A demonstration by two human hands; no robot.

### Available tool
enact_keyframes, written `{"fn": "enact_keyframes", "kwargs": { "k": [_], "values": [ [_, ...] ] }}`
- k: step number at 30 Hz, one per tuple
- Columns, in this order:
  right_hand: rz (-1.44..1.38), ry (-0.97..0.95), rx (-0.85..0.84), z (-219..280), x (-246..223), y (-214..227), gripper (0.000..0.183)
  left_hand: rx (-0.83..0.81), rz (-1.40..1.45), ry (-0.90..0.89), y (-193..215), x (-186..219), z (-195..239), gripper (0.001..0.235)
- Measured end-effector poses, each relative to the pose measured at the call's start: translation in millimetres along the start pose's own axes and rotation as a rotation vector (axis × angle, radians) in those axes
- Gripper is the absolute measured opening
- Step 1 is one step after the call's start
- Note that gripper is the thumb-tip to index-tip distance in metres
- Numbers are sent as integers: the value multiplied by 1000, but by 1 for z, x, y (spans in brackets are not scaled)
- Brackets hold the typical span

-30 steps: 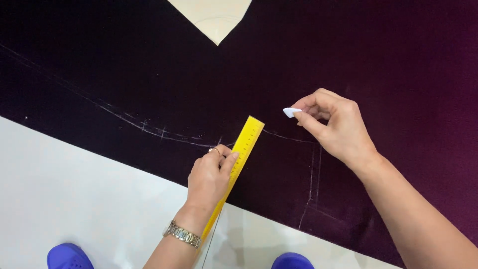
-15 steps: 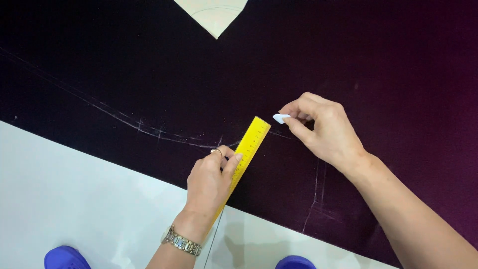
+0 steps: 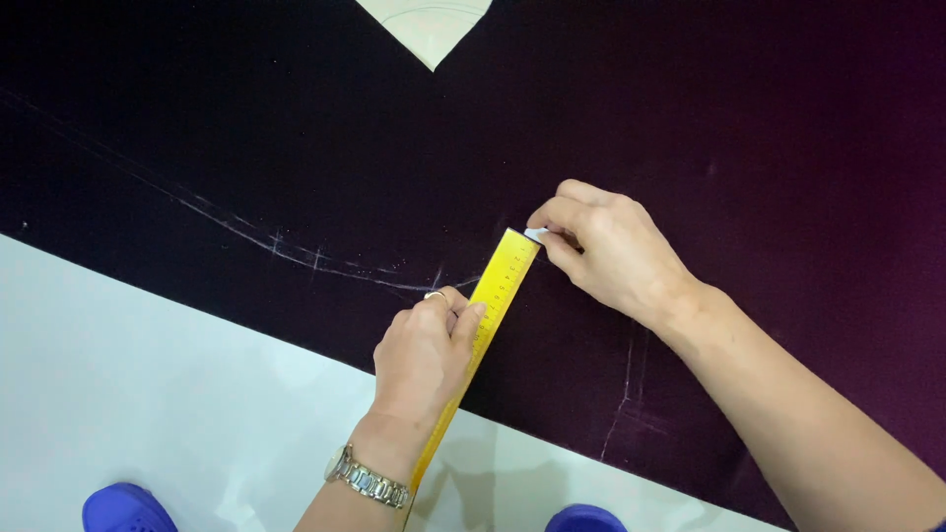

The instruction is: The person uses a yellow ruler and a white marking tool to draw straight lines and curves on a large piece of dark fabric laid out on the floor. They repeatedly reposition the ruler to create a pattern outline.

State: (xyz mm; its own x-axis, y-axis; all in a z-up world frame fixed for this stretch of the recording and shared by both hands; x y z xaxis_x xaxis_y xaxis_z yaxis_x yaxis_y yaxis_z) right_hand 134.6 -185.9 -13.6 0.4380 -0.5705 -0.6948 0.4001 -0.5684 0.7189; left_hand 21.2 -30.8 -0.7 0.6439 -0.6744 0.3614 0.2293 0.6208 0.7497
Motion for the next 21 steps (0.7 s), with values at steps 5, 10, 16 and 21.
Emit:
{"fn": "enact_keyframes", "kwargs": {
  "k": [5,10,16,21],
  "values": [
    [61,3,-66,-5,0,-2,10,-28,-60,10,1,0,-3,23],
    [204,-64,-175,11,4,23,6,-16,-10,-18,-5,-1,7,22],
    [-19,-203,-6,40,27,48,9,-27,40,31,-32,-1,23,24],
    [-69,-134,71,42,28,45,10,-100,92,46,-42,13,30,24]
  ]
}}
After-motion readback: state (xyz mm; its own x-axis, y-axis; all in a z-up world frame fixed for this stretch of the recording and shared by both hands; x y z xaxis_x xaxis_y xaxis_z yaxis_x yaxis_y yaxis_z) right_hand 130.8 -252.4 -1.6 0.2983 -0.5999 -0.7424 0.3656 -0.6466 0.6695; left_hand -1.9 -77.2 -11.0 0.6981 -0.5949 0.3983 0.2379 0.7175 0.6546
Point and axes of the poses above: each hand's wrist, its own z-axis away from the middle knuckle, its own y-axis out of the back of the hand, x = y × z, the point moved 2 cm from there along -z, towards the middle knuckle, and after that the axes turned 7 degrees about x, right-handed, at the moved point
